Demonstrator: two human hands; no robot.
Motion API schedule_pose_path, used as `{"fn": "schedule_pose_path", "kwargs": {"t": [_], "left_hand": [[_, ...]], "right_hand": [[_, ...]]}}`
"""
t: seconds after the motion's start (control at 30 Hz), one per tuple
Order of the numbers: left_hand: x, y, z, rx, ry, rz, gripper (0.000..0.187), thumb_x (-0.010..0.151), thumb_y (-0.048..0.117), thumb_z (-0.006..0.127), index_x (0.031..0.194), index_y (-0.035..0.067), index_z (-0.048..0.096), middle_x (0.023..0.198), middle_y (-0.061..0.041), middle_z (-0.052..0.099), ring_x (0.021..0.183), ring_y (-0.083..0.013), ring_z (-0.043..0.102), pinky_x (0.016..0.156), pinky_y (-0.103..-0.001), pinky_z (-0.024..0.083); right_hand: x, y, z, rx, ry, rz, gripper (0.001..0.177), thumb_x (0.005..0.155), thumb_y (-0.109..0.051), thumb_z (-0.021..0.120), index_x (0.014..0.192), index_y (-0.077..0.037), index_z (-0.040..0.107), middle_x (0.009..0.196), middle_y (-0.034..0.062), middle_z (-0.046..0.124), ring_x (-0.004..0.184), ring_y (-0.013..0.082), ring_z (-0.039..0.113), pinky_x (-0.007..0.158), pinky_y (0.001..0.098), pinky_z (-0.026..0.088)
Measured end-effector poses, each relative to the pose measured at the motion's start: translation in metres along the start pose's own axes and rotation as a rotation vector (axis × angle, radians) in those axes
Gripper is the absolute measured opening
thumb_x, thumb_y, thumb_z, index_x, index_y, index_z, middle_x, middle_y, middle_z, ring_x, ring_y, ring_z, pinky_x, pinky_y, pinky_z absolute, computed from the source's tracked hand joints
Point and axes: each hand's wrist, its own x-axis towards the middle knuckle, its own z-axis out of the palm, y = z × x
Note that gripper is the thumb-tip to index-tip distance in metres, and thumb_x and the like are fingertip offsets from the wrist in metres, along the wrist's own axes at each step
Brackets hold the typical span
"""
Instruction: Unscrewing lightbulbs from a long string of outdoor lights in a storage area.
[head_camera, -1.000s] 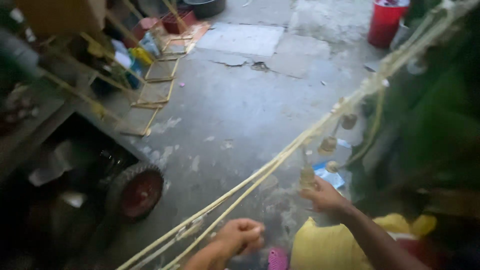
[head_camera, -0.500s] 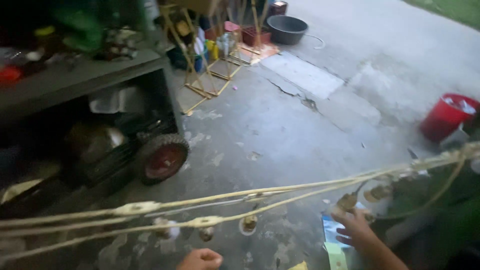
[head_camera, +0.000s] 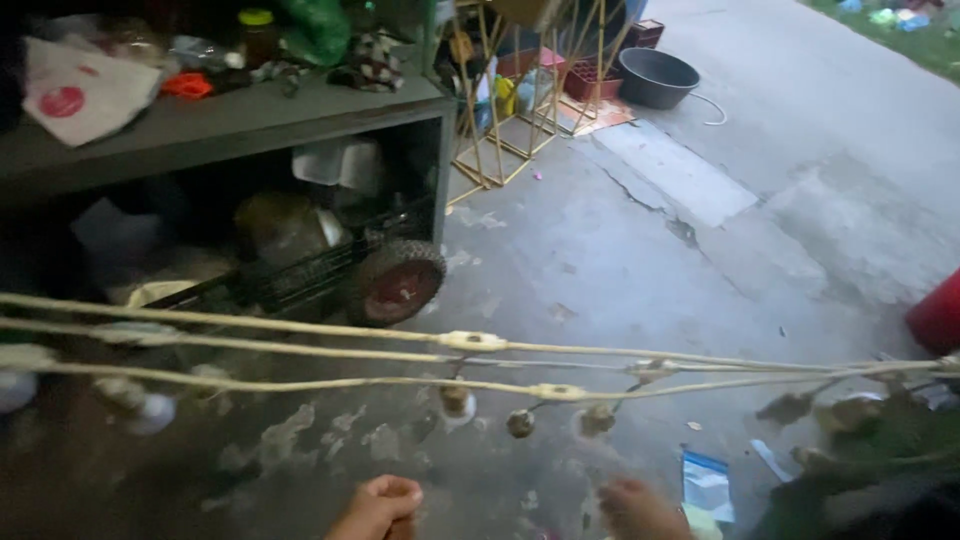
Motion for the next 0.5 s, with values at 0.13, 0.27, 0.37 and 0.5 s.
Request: {"fn": "schedule_pose_path", "kwargs": {"t": [0.13,0.27,0.37,0.5], "left_hand": [[-0.038,0.007,-0.021,-0.18,-0.047,0.035,0.031,0.088,0.01,0.08,0.112,0.0,0.063,0.074,-0.011,0.06,0.059,-0.0199,0.058,0.055,-0.035,0.046],[-0.058,-0.011,-0.068,-0.117,0.084,0.035,0.03,0.091,0.012,0.077,0.116,0.0,0.066,0.079,-0.011,0.065,0.064,-0.0182,0.062,0.059,-0.033,0.052],[-0.042,-0.044,-0.117,-0.285,0.02,0.066,0.029,0.09,0.007,0.076,0.116,0.0,0.065,0.077,-0.011,0.061,0.062,-0.0187,0.058,0.059,-0.037,0.05],[-0.053,-0.074,-0.167,-0.348,0.213,-0.051,0.029,0.096,0.013,0.074,0.121,0.0,0.066,0.082,-0.013,0.065,0.067,-0.0203,0.061,0.065,-0.038,0.055]], "right_hand": [[-0.027,-0.172,0.088,-0.096,0.083,0.29,0.031,0.09,-0.036,0.07,0.078,-0.008,0.074,0.07,0.0024,0.067,0.069,0.0131,0.065,0.068,0.0324,0.053],[-0.043,-0.287,0.135,-0.25,-0.019,0.299,0.031,0.092,-0.037,0.071,0.078,-0.01,0.072,0.07,-0.0005,0.066,0.07,0.0103,0.064,0.071,0.029,0.05],[-0.015,-0.284,0.164,-0.102,-0.11,0.132,0.026,0.09,-0.03,0.075,0.077,-0.008,0.067,0.067,0.0003,0.062,0.066,0.0122,0.06,0.067,0.0304,0.048],[-0.002,-0.329,0.192,0.088,-0.178,0.068,0.019,0.086,-0.02,0.078,0.077,-0.007,0.068,0.067,0.0045,0.065,0.063,0.0155,0.062,0.062,0.0324,0.05]]}}
